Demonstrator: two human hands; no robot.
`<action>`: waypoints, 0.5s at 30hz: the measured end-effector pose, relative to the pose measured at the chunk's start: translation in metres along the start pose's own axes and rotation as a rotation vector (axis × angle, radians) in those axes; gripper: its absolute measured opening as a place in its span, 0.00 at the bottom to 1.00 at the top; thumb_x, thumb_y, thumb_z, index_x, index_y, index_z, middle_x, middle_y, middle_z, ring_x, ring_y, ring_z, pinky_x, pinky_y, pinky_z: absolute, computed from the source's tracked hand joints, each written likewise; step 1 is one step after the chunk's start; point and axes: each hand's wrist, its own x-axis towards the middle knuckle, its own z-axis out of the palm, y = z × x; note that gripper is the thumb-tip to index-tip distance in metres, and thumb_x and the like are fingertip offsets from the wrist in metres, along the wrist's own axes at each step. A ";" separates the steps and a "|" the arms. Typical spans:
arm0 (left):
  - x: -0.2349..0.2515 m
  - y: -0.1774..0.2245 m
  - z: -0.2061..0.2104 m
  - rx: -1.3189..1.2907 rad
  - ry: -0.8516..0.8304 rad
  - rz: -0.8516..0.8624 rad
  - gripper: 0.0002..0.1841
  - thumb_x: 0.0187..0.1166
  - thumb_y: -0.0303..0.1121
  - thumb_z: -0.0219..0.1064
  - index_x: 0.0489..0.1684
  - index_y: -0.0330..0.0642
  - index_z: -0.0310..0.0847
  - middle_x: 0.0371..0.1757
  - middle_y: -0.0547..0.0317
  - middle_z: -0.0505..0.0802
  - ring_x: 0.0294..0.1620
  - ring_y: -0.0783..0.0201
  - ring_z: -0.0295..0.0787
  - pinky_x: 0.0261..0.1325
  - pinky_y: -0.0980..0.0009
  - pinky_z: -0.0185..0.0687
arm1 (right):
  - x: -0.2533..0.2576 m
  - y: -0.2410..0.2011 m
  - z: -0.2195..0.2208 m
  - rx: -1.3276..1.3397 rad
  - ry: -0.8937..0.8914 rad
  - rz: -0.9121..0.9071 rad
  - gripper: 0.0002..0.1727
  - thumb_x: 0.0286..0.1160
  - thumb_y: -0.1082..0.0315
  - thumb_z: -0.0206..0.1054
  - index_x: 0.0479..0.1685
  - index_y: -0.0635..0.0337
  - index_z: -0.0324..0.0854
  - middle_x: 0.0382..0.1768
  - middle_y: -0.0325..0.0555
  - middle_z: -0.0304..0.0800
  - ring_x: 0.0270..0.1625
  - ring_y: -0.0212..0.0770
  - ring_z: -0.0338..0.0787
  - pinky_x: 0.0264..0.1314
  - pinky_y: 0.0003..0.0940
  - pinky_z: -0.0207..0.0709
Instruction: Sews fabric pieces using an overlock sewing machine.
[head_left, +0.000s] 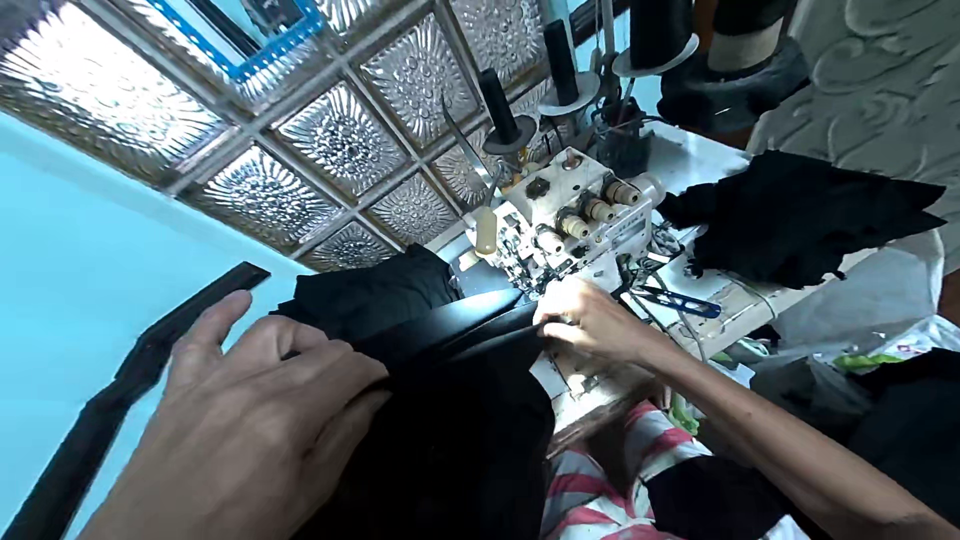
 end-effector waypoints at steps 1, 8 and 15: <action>-0.004 -0.009 0.002 -0.096 0.024 0.006 0.19 0.85 0.47 0.57 0.35 0.47 0.93 0.30 0.63 0.91 0.47 0.58 0.86 0.77 0.38 0.57 | 0.002 0.006 0.001 -0.033 0.032 0.009 0.05 0.72 0.68 0.72 0.37 0.58 0.93 0.36 0.48 0.89 0.48 0.51 0.87 0.55 0.50 0.77; -0.022 -0.043 0.016 -0.613 0.055 0.075 0.11 0.84 0.41 0.64 0.43 0.48 0.90 0.38 0.71 0.90 0.52 0.78 0.82 0.80 0.62 0.60 | 0.005 0.018 0.009 -0.037 0.155 0.021 0.06 0.70 0.65 0.74 0.33 0.57 0.92 0.42 0.47 0.89 0.55 0.49 0.85 0.61 0.47 0.77; -0.025 -0.030 0.022 -0.619 0.082 -0.018 0.11 0.84 0.41 0.62 0.41 0.48 0.89 0.39 0.73 0.90 0.58 0.79 0.81 0.85 0.61 0.56 | 0.017 -0.025 0.010 0.225 0.132 -0.123 0.06 0.72 0.71 0.70 0.37 0.62 0.91 0.41 0.46 0.95 0.48 0.37 0.92 0.55 0.36 0.83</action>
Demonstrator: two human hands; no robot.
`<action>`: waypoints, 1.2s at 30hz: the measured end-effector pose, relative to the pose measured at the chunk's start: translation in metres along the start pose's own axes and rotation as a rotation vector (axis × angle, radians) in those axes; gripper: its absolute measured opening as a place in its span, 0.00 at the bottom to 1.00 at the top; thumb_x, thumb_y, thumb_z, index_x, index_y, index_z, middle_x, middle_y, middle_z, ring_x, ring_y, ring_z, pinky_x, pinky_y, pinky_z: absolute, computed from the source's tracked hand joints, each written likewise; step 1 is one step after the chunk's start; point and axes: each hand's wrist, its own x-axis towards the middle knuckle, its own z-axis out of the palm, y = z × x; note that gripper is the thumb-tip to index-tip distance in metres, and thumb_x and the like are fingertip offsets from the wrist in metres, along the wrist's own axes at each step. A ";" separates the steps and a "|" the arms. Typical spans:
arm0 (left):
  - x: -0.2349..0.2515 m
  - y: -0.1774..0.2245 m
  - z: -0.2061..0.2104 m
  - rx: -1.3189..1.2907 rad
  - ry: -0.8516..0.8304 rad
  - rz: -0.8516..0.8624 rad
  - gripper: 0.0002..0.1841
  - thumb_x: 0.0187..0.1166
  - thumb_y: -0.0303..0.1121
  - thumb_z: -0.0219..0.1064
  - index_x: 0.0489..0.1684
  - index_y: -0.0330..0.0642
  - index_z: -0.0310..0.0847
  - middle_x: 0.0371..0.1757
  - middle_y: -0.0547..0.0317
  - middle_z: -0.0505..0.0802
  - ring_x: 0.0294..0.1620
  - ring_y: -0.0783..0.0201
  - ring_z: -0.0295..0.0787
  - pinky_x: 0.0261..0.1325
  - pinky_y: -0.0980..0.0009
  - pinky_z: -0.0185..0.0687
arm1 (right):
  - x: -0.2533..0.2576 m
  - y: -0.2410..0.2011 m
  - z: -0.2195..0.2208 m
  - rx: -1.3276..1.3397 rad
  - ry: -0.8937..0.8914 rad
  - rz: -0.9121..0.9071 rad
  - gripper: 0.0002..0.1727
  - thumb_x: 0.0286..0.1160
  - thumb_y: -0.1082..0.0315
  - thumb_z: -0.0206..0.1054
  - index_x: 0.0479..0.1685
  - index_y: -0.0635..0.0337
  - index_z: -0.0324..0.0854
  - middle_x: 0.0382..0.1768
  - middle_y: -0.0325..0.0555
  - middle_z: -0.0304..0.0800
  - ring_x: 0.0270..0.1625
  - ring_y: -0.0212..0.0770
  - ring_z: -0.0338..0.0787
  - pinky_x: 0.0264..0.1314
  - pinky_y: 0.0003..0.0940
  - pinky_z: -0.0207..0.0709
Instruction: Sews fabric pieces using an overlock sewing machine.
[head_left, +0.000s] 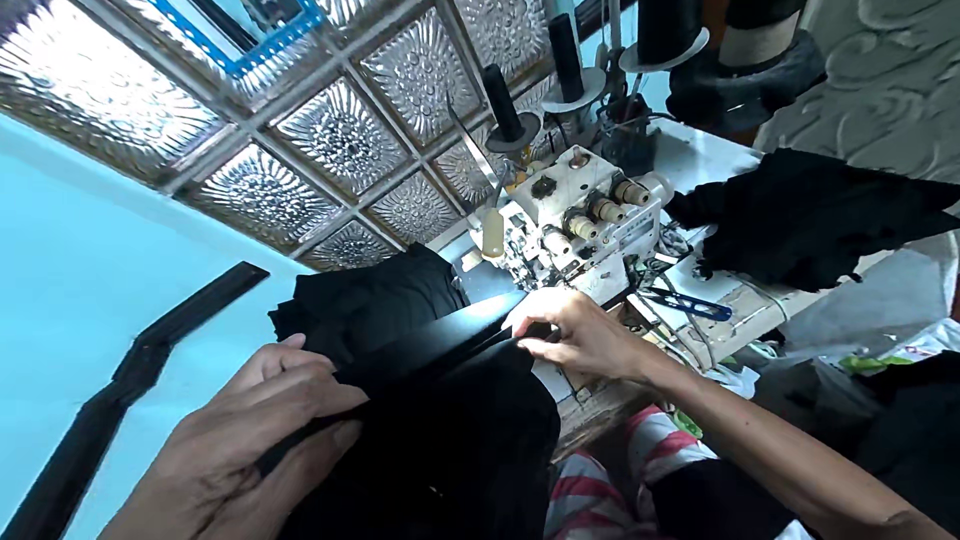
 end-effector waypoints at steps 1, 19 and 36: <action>-0.001 0.001 0.002 -0.003 0.010 -0.017 0.11 0.85 0.41 0.62 0.42 0.49 0.89 0.40 0.74 0.90 0.59 0.80 0.80 0.86 0.61 0.55 | 0.001 -0.005 0.001 0.013 0.008 -0.016 0.06 0.73 0.71 0.69 0.38 0.63 0.91 0.40 0.46 0.95 0.46 0.37 0.92 0.53 0.34 0.83; -0.013 -0.002 0.021 -0.013 0.103 -0.094 0.12 0.85 0.45 0.61 0.42 0.54 0.89 0.42 0.80 0.90 0.62 0.83 0.80 0.87 0.64 0.56 | -0.008 -0.018 0.017 -0.168 0.165 -0.053 0.07 0.74 0.69 0.69 0.36 0.58 0.93 0.41 0.42 0.98 0.53 0.37 0.95 0.65 0.40 0.82; 0.022 0.073 0.056 -0.079 0.062 0.081 0.13 0.91 0.36 0.53 0.41 0.39 0.80 0.36 0.54 0.84 0.52 0.65 0.80 0.83 0.66 0.56 | -0.032 -0.027 -0.008 -0.099 0.048 0.127 0.14 0.85 0.64 0.60 0.47 0.56 0.93 0.37 0.41 0.87 0.43 0.32 0.84 0.50 0.26 0.77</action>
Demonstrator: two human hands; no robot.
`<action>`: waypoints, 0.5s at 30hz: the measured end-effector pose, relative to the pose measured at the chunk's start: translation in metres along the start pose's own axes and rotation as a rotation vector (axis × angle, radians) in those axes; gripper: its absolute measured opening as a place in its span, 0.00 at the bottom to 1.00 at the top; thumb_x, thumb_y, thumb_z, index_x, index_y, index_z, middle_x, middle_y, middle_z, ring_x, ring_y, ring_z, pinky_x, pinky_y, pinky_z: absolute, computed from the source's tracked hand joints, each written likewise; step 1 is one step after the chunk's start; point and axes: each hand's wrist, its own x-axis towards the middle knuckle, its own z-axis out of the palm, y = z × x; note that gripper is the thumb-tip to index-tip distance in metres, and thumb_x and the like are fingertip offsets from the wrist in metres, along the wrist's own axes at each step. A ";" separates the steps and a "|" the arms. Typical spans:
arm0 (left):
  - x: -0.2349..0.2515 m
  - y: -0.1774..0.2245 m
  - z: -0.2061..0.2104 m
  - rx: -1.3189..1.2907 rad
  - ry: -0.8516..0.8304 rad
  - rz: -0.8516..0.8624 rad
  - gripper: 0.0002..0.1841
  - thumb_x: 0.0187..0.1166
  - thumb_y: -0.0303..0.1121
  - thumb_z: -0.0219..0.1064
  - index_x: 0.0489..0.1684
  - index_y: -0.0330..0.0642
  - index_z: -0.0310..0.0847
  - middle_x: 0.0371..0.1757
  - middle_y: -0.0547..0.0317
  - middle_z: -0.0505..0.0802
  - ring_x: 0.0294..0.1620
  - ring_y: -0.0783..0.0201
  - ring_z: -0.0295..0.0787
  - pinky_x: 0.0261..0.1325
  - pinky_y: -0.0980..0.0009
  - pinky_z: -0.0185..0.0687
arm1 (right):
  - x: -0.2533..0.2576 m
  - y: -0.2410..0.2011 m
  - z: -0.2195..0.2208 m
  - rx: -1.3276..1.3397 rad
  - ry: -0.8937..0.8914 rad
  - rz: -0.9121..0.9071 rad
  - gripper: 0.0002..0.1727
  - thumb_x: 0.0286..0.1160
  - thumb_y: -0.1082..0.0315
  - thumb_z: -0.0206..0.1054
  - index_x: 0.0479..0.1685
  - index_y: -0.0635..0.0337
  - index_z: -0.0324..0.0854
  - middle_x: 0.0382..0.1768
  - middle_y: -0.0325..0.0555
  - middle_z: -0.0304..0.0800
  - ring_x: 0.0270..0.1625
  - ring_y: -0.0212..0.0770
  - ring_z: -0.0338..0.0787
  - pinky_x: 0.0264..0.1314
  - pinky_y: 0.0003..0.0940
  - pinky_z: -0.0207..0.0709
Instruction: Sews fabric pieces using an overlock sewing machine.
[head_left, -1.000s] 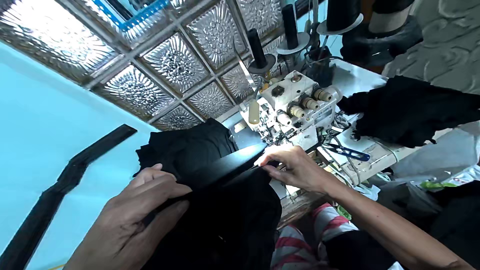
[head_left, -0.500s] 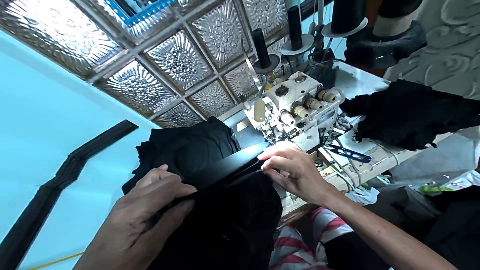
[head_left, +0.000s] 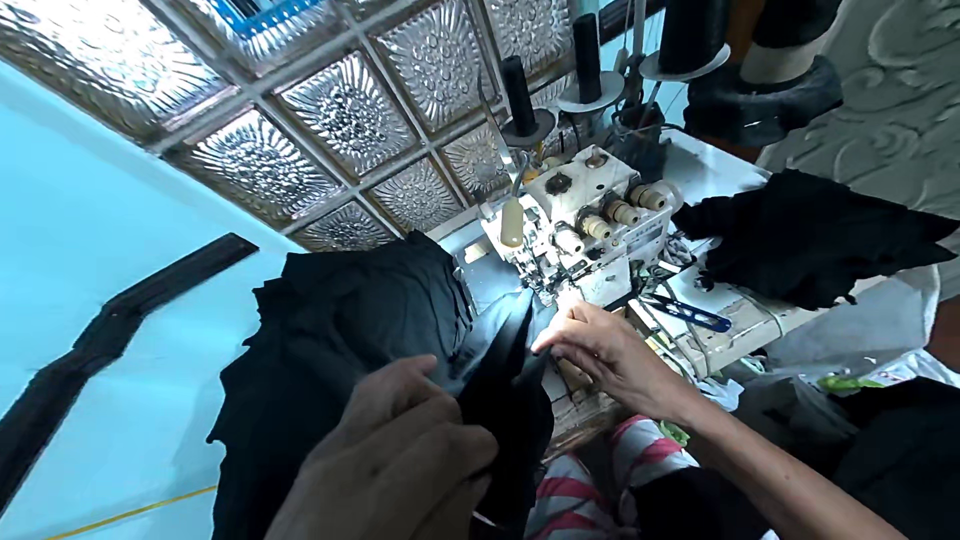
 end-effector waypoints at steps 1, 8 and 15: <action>0.001 -0.006 -0.002 0.010 0.017 -0.012 0.13 0.92 0.37 0.53 0.44 0.40 0.81 0.38 0.55 0.86 0.52 0.68 0.81 0.82 0.65 0.58 | -0.005 0.002 -0.003 -0.048 -0.019 -0.017 0.15 0.87 0.62 0.58 0.46 0.55 0.92 0.41 0.43 0.87 0.48 0.36 0.84 0.54 0.29 0.78; 0.028 -0.054 0.019 0.210 0.159 0.029 0.11 0.80 0.43 0.64 0.30 0.52 0.88 0.30 0.76 0.88 0.46 0.77 0.82 0.74 0.64 0.66 | -0.044 -0.001 -0.021 -0.195 -0.270 -0.064 0.11 0.79 0.75 0.58 0.49 0.65 0.85 0.39 0.50 0.94 0.50 0.47 0.95 0.80 0.51 0.72; 0.038 -0.063 0.040 0.204 0.080 0.030 0.11 0.77 0.43 0.66 0.26 0.55 0.87 0.24 0.79 0.84 0.40 0.75 0.79 0.65 0.64 0.65 | -0.056 -0.001 -0.023 -0.063 -0.211 0.004 0.09 0.80 0.70 0.64 0.49 0.62 0.87 0.39 0.44 0.95 0.49 0.34 0.94 0.81 0.37 0.71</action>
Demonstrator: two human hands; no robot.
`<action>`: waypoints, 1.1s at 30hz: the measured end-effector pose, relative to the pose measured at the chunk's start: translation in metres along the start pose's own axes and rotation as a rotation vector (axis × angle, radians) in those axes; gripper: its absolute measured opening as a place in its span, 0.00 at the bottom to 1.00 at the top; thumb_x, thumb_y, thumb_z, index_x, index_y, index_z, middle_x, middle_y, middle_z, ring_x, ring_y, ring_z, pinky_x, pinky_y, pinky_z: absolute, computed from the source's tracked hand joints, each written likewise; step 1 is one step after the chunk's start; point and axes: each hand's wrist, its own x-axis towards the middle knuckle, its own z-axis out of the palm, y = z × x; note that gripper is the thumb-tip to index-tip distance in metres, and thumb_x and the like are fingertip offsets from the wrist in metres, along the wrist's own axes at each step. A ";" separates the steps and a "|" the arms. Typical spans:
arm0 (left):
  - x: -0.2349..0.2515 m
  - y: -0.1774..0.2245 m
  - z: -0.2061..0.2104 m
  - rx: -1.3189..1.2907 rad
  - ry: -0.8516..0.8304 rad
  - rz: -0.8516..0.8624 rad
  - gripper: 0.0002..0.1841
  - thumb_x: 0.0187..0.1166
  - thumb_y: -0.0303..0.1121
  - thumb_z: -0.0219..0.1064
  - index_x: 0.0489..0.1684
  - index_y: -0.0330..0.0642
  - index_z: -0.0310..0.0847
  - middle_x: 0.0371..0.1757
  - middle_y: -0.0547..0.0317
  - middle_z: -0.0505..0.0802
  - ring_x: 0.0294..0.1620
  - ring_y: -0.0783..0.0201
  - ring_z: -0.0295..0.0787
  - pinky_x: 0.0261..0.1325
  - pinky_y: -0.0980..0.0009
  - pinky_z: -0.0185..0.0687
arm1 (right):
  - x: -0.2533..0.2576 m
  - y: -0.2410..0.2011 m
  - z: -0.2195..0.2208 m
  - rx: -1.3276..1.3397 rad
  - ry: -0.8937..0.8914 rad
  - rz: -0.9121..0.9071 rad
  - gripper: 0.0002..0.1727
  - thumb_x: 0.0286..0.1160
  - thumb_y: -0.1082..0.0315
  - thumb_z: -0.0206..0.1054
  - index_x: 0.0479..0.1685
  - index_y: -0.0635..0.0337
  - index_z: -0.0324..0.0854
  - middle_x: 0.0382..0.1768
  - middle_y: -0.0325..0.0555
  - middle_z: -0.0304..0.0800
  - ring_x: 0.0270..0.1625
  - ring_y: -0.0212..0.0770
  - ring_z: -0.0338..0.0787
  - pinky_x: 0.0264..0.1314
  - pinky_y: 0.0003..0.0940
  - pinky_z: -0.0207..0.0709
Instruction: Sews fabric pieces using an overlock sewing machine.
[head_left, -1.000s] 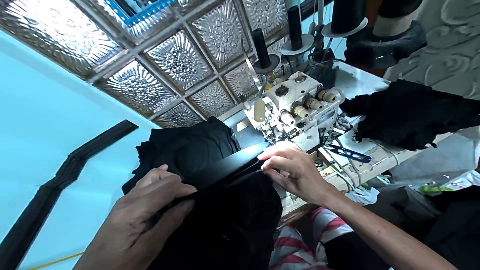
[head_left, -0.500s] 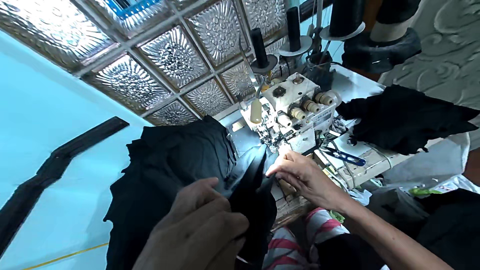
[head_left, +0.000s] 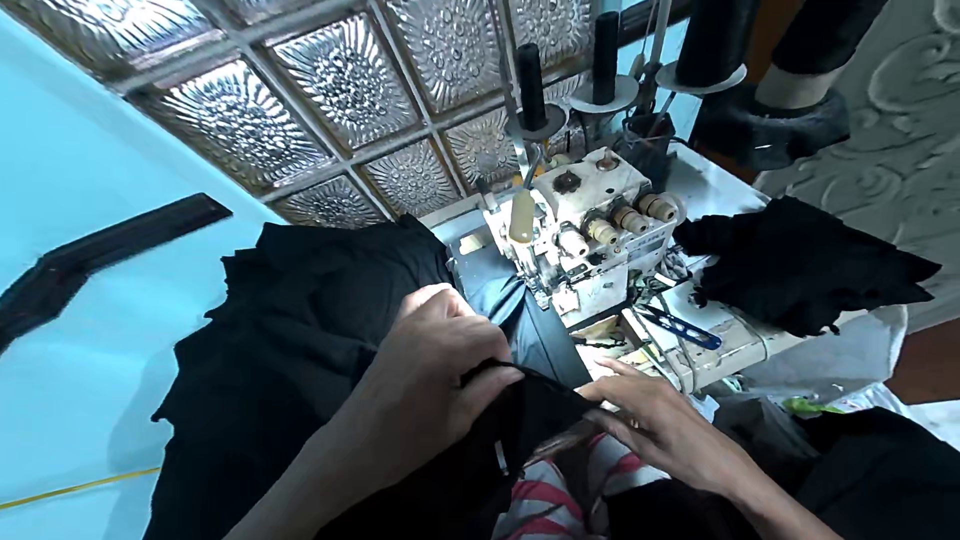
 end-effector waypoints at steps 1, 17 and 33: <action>0.000 -0.001 0.000 0.001 0.007 0.003 0.11 0.78 0.43 0.65 0.27 0.55 0.88 0.25 0.79 0.84 0.39 0.75 0.78 0.64 0.64 0.65 | 0.004 0.002 0.000 0.043 0.011 0.019 0.09 0.79 0.70 0.64 0.50 0.63 0.86 0.42 0.45 0.95 0.50 0.34 0.94 0.78 0.36 0.73; -0.025 -0.008 -0.019 0.056 0.124 -0.079 0.11 0.80 0.42 0.63 0.39 0.55 0.94 0.25 0.76 0.84 0.40 0.77 0.79 0.79 0.55 0.61 | 0.074 0.057 0.023 -0.226 0.252 -0.030 0.10 0.75 0.73 0.63 0.48 0.60 0.89 0.45 0.43 0.94 0.51 0.46 0.89 0.63 0.52 0.73; -0.066 -0.047 -0.035 0.228 -0.196 0.009 0.13 0.80 0.49 0.59 0.40 0.59 0.90 0.32 0.74 0.88 0.44 0.64 0.85 0.69 0.43 0.70 | 0.083 0.039 0.004 0.085 -0.116 -0.261 0.11 0.83 0.65 0.65 0.50 0.61 0.89 0.44 0.46 0.94 0.52 0.35 0.89 0.63 0.29 0.77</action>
